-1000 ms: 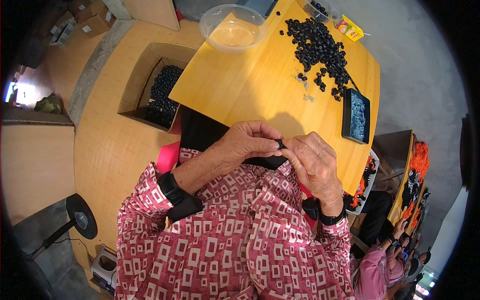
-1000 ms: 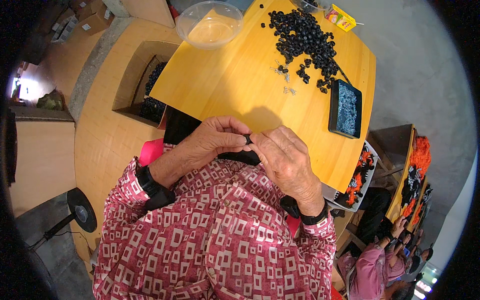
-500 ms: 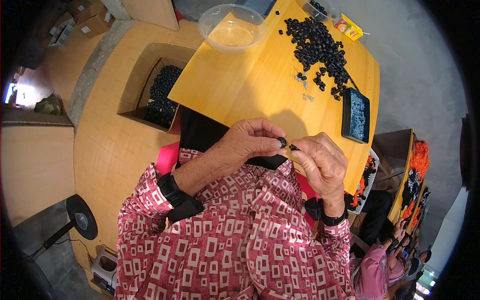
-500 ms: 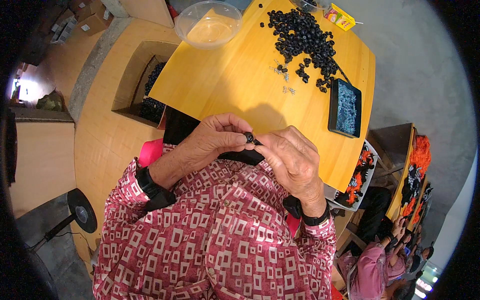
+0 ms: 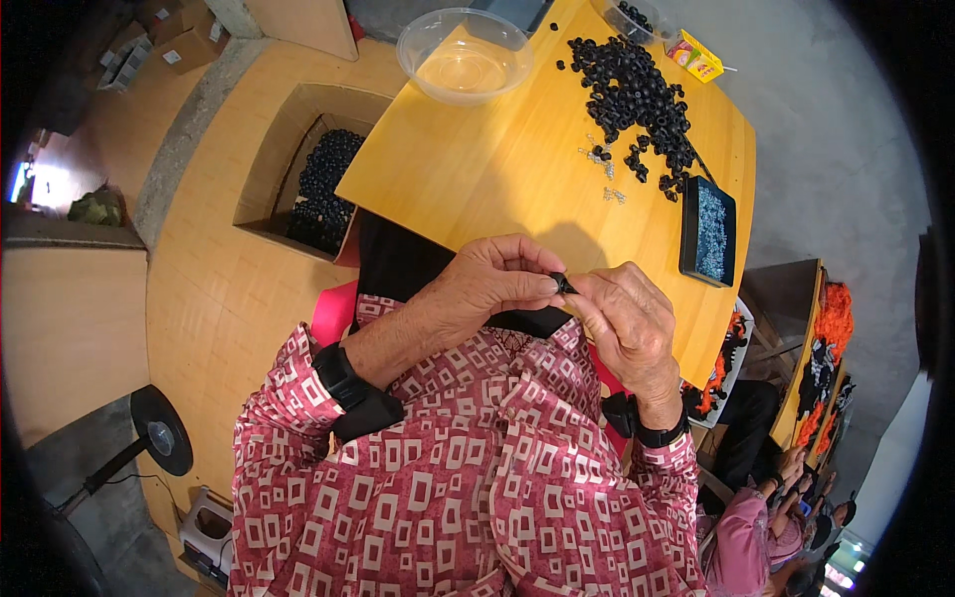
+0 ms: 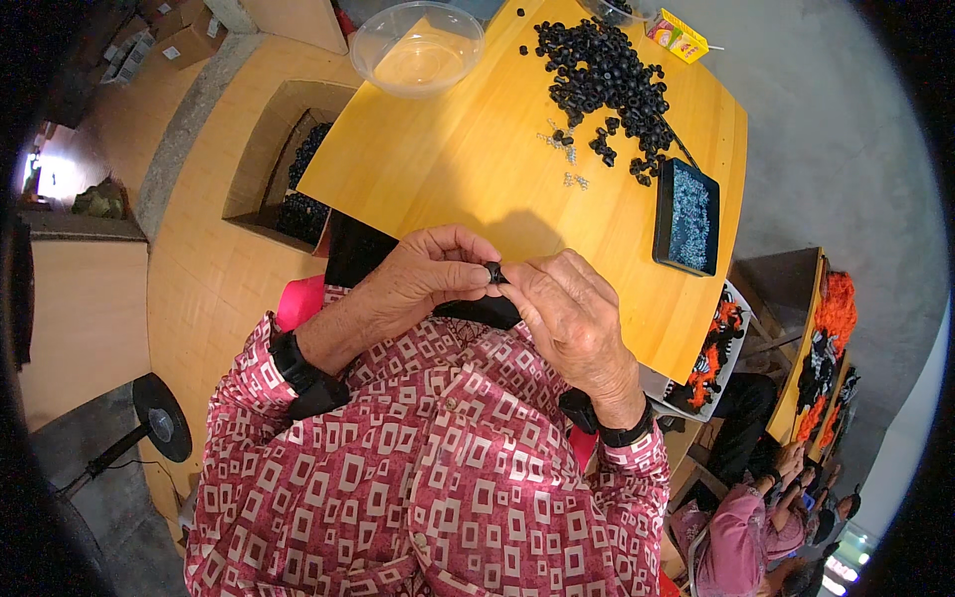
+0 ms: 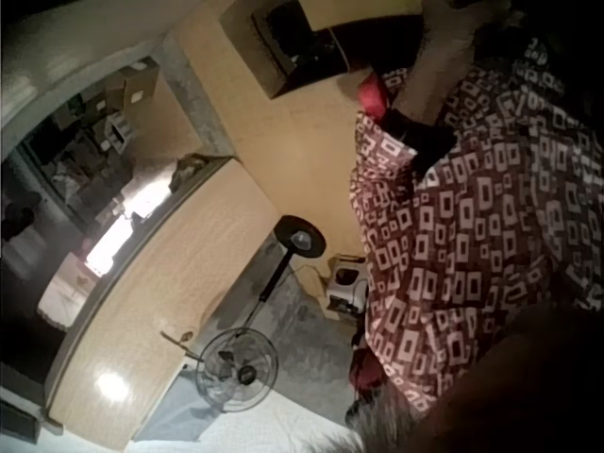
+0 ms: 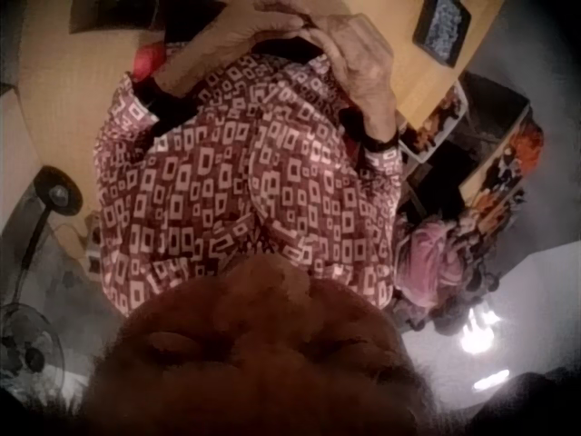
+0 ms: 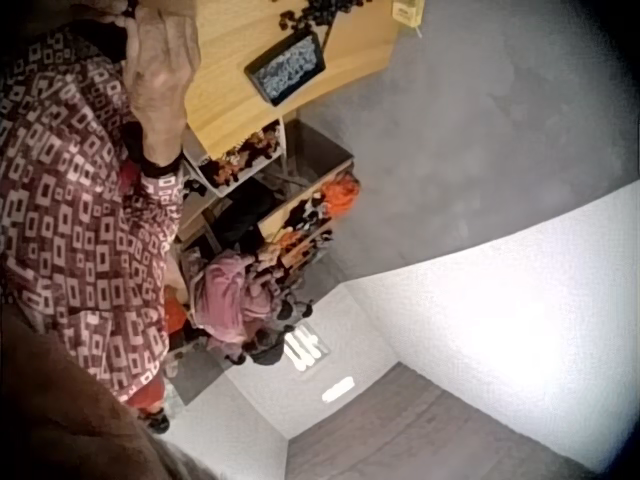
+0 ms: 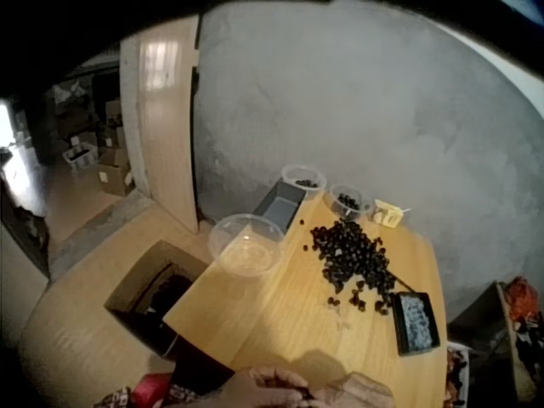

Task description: The person assembles small parts by inserting pins into black plastic caps by hand.

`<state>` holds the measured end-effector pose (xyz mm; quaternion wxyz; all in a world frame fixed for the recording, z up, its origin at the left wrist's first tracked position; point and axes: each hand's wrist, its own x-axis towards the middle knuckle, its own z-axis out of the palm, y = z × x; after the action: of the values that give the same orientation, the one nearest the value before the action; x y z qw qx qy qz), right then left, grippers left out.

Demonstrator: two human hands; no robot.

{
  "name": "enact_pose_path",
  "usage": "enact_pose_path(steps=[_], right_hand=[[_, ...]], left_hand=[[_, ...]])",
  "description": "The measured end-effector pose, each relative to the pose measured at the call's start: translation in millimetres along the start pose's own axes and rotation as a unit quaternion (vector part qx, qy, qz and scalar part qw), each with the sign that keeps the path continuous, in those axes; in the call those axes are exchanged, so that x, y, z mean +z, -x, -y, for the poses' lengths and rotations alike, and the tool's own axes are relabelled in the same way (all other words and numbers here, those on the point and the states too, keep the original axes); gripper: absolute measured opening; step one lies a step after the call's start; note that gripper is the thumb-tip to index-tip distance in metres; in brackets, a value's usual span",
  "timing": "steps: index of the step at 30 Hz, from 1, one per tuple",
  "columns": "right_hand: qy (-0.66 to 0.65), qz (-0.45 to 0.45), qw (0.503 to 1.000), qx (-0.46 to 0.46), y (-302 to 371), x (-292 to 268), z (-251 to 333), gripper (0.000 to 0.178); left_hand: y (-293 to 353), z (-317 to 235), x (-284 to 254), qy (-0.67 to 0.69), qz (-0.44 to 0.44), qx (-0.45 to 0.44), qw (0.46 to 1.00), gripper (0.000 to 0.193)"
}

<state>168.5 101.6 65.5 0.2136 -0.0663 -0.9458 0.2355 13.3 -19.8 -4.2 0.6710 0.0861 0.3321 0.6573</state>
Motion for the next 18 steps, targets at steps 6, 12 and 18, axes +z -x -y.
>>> enact_pose_path(steps=[6,12,18], right_hand=[[0.042,0.004,0.999,-0.021,1,4,0,0.025],[0.065,0.028,0.996,-0.059,-2,2,1,0.032],[0.063,0.058,0.986,-0.141,-9,-3,-8,0.036]], left_hand=[[-1,5,-3,-0.021,-0.002,0.007,1.000,0.021],[-3,6,-6,-0.065,0.001,0.010,0.998,0.019],[0,5,-3,-0.044,0.001,-0.001,0.999,0.019]])
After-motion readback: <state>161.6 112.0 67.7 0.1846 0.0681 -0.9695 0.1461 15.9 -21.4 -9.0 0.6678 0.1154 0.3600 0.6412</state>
